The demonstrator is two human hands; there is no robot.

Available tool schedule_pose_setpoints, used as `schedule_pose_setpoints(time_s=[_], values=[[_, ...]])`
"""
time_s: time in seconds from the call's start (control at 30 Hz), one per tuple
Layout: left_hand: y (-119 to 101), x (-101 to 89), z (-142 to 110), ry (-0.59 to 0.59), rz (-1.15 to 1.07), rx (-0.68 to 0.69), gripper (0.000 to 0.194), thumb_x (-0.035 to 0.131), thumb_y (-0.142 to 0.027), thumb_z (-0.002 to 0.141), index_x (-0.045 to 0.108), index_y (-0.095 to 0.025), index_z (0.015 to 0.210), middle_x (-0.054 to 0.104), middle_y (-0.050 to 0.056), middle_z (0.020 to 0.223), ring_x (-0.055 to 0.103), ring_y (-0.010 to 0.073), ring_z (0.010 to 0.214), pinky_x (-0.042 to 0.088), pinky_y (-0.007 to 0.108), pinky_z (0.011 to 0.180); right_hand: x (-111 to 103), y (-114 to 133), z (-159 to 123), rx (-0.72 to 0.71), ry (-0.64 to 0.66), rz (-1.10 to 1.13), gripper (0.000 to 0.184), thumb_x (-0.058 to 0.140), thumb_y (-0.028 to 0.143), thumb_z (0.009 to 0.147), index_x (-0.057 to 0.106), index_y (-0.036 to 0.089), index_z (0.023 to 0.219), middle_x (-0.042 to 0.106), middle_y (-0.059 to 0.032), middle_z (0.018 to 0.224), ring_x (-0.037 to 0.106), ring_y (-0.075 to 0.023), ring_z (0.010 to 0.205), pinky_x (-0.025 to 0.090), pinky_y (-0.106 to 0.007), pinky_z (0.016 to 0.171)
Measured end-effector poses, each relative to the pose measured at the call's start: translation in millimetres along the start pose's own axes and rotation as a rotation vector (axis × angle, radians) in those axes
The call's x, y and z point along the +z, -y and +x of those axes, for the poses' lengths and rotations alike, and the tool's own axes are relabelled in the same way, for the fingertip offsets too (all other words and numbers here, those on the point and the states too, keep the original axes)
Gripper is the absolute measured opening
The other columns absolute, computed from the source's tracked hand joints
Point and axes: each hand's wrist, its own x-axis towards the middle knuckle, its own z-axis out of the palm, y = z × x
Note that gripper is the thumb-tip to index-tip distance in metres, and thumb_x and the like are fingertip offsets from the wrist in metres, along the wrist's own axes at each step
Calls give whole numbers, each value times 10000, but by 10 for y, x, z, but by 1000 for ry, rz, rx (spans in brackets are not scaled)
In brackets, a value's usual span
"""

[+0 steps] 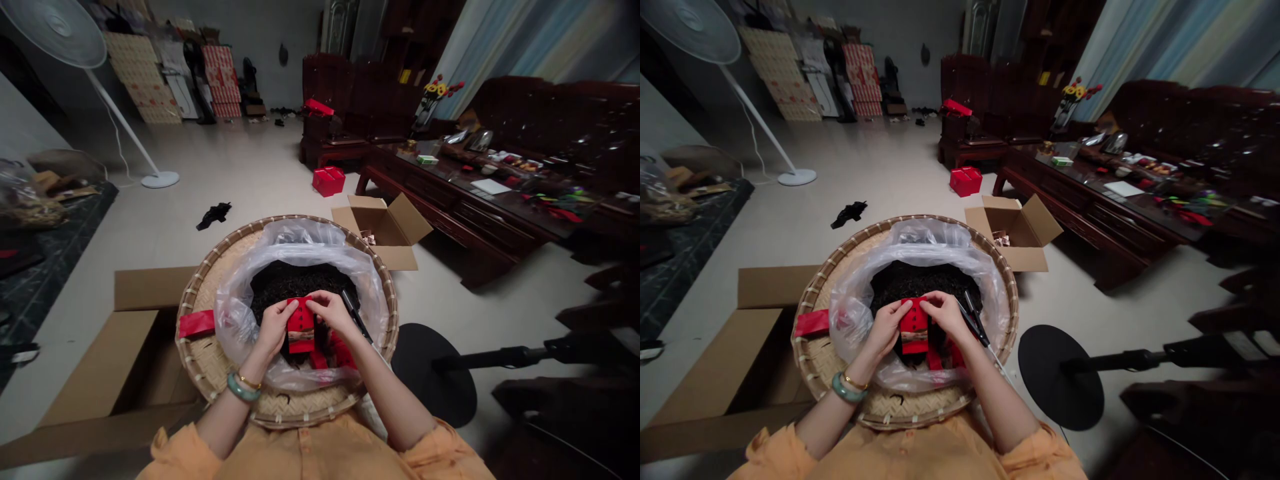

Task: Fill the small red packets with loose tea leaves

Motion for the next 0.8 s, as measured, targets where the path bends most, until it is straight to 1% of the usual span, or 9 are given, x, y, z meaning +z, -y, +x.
schedule_pose_setpoints(time_s=[0.13, 0.33, 0.47, 0.53, 0.6, 0.67, 0.73, 0.77, 0.8], values=[[-29, 4, -2, -11, 36, 3, 329, 758, -342, 620, 709, -90, 826, 703, 52, 703, 617, 148, 615, 485, 256, 626, -1, 7, -9, 33, -5, 22, 307, 724, 398, 567, 652, 134, 706, 599, 10, 573, 474, -83, 461, 368, -193, 412], [-79, -55, -20, 138, 4, -123, 331, 728, -327, 675, 682, -99, 911, 705, 71, 792, 622, 122, 632, 491, 219, 606, -40, -36, 11, 55, -25, 50, 320, 737, 434, 544, 642, 135, 608, 561, 26, 494, 432, -71, 406, 359, -204, 408], [-20, -54, -47, 213, 10, -263, 416, 770, -259, 630, 634, -116, 997, 702, 102, 865, 674, 193, 703, 534, 292, 639, -23, -97, 34, 27, -31, -9, 319, 713, 443, 583, 658, 133, 637, 572, 16, 503, 442, -82, 404, 356, -213, 410], [18, -39, -46, 199, -3, -315, 422, 791, -231, 596, 630, -106, 966, 703, 106, 820, 685, 224, 697, 548, 318, 629, -28, -113, 48, 6, -18, -77, 316, 681, 446, 630, 667, 132, 666, 587, 3, 525, 473, -100, 432, 382, -224, 434], [33, -27, -38, 174, -19, -338, 398, 794, -219, 589, 631, -101, 932, 704, 112, 803, 689, 238, 688, 555, 318, 600, -85, -122, 59, -65, -33, -183, 302, 619, 434, 707, 678, 139, 727, 630, -26, 614, 544, -136, 533, 450, -254, 523], [17, -26, -31, 169, -27, -340, 376, 786, -214, 602, 633, -96, 925, 704, 137, 875, 689, 239, 707, 560, 310, 593, -213, -147, 59, -203, -139, -367, 284, 555, 395, 777, 679, 152, 857, 663, -66, 801, 599, -183, 739, 487, -314, 697], [-15, -39, -30, 175, -25, -336, 368, 777, -213, 618, 635, -90, 935, 686, 168, 986, 688, 235, 737, 566, 309, 612, -396, -211, 38, -327, -317, -621, 322, 534, 356, 803, 631, 157, 1037, 623, -112, 1012, 562, -232, 964, 444, -391, 857], [-30, -49, -31, 181, -24, -332, 368, 772, -215, 627, 636, -88, 945, 673, 177, 1028, 687, 235, 752, 568, 311, 621, -493, -260, 19, -334, -398, -750, 383, 545, 350, 797, 589, 146, 1118, 587, -141, 1080, 529, -262, 1032, 415, -432, 896], [-40, -61, -32, 188, -24, -332, 369, 767, -219, 636, 637, -87, 956, 665, 183, 1053, 687, 236, 762, 570, 314, 626, -584, -320, -5, -305, -432, -858, 448, 556, 347, 790, 544, 128, 1181, 558, -168, 1117, 511, -285, 1057, 406, -459, 901]])
